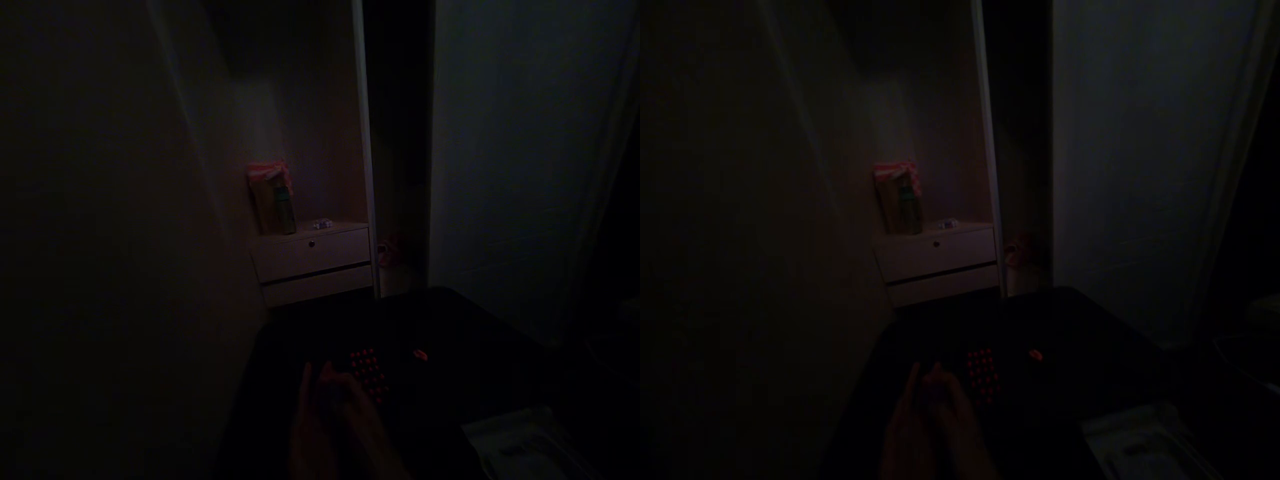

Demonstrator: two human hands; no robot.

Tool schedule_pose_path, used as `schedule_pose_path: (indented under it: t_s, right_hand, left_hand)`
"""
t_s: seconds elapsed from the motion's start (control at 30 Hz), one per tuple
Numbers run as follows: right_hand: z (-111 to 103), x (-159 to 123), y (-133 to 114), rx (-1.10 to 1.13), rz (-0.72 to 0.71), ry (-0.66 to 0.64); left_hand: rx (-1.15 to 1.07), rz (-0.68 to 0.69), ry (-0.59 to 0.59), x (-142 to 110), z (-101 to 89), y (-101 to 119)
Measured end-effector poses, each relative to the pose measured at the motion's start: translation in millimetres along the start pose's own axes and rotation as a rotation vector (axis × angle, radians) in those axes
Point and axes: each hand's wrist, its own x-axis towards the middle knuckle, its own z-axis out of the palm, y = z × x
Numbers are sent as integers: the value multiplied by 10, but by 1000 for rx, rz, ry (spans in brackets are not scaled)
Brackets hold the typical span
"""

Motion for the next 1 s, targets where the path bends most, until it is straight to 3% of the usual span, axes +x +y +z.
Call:
schedule_pose_path:
  t_s: [0.2,0.3,0.4,0.53,0.67,0.8,1.0]
  right_hand:
    - [-163,-73,346,-511,-94,42]
    - [-224,-116,473,-669,-276,102]
    - [-192,-144,410,-777,-458,57]
    - [-107,-92,210,-946,-613,-118]
    - [-144,-64,236,-1018,-685,-149]
    - [-188,-139,330,-1057,-723,-96]
    - [-50,-202,131,-976,-647,-142]
  left_hand:
    - [-92,-59,34,14,-97,21]
    - [-138,-57,25,-2,-55,77]
    - [-191,-43,-4,-61,35,120]
    - [-160,-49,-2,-103,129,130]
    - [-120,-163,132,-43,75,137]
    - [-158,-300,246,16,-132,178]
    - [-251,-214,260,106,-316,281]
